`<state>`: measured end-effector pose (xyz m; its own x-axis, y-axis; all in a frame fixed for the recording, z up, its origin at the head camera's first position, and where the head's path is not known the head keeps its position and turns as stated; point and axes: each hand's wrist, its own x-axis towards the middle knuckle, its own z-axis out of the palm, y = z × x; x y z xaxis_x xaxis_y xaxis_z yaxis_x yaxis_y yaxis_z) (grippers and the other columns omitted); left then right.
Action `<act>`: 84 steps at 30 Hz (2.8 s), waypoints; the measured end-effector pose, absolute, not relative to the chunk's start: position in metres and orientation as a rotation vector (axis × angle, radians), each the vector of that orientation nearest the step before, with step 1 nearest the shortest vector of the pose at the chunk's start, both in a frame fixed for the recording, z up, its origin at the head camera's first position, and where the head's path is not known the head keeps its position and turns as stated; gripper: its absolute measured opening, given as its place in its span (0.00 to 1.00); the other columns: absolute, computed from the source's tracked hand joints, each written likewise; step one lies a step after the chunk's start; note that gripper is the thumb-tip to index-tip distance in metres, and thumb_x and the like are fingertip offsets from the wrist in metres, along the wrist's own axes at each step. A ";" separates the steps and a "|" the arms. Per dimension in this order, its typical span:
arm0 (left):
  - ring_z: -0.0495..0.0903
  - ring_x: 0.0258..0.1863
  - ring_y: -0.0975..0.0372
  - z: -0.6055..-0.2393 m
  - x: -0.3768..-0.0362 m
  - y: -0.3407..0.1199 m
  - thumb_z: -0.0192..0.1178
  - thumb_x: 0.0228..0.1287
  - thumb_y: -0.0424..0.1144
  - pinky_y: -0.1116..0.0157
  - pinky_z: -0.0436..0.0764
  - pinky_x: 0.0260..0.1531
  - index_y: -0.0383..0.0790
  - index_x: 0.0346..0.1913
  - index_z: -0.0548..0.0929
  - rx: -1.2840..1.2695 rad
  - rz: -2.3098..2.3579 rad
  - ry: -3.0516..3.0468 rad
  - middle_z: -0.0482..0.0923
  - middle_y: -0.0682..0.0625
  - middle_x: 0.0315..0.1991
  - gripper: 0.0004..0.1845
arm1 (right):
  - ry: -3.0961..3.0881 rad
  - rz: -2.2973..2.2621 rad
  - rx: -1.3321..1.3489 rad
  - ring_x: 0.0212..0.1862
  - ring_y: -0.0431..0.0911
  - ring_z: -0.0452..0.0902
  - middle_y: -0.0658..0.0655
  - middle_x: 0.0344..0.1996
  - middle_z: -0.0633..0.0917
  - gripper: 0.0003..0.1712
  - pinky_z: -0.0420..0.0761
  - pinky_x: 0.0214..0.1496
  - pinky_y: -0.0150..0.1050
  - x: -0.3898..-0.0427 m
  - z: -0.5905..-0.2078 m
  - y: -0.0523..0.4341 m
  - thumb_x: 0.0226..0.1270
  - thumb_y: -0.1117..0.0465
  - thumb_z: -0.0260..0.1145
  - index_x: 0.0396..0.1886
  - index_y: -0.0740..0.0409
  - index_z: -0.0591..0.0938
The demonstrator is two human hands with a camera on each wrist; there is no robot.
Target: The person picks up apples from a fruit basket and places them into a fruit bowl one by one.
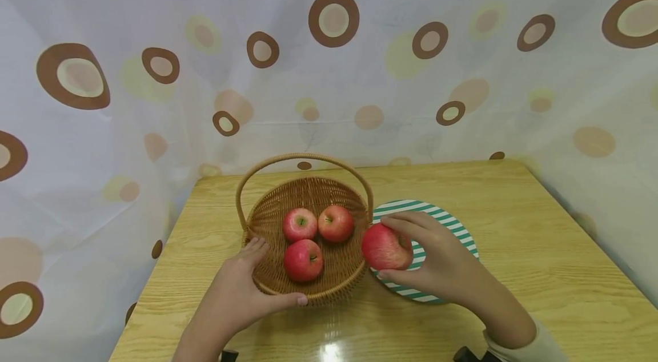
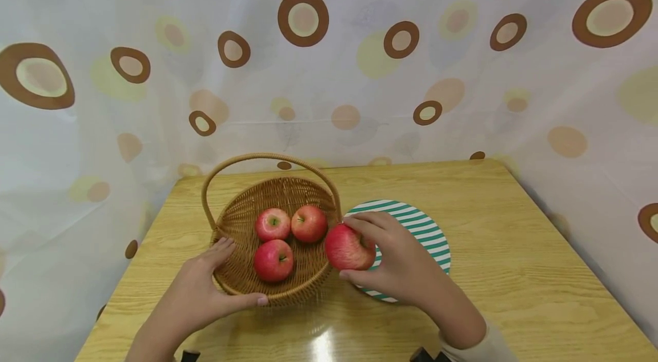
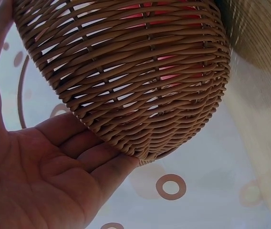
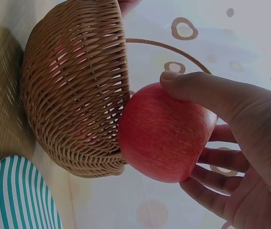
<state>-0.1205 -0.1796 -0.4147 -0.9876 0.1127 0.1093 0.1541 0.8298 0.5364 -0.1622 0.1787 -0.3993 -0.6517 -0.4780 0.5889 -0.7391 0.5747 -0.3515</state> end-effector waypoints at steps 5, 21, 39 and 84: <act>0.70 0.77 0.39 -0.416 -0.120 -0.180 0.72 0.35 0.85 0.40 0.75 0.72 0.30 0.73 0.77 -0.218 -0.889 -2.933 0.71 0.31 0.75 0.71 | -2.389 0.795 0.979 0.60 0.49 0.84 0.50 0.60 0.87 0.45 0.91 0.50 0.45 -0.164 -0.402 0.184 0.38 0.52 0.94 0.61 0.54 0.87; 0.70 0.77 0.39 -0.418 -0.121 -0.181 0.73 0.36 0.84 0.40 0.74 0.72 0.30 0.72 0.77 -0.227 -0.892 -2.921 0.72 0.31 0.75 0.70 | -2.497 0.779 0.931 0.57 0.51 0.84 0.54 0.57 0.87 0.43 0.91 0.48 0.44 -0.178 -0.415 0.203 0.41 0.54 0.93 0.61 0.59 0.87; 0.68 0.78 0.41 -0.420 -0.121 -0.183 0.72 0.33 0.86 0.41 0.74 0.73 0.33 0.74 0.77 -0.219 -0.884 -2.913 0.71 0.33 0.76 0.71 | -2.563 0.641 0.894 0.57 0.57 0.84 0.59 0.56 0.87 0.42 0.91 0.49 0.54 -0.194 -0.421 0.212 0.42 0.55 0.92 0.60 0.62 0.87; 0.69 0.78 0.40 -0.419 -0.120 -0.182 0.72 0.35 0.85 0.41 0.74 0.73 0.32 0.74 0.76 -0.224 -0.899 -2.906 0.70 0.32 0.76 0.71 | -2.774 0.388 0.654 0.61 0.67 0.78 0.70 0.59 0.84 0.43 0.86 0.56 0.66 -0.245 -0.452 0.232 0.48 0.58 0.89 0.63 0.69 0.83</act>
<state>-0.1203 -0.1817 -0.4192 -0.9851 0.1125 0.1302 0.1663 0.8160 0.5536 -0.2450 0.2320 -0.4517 -0.8635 -0.3955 0.3130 -0.4662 0.8627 -0.1960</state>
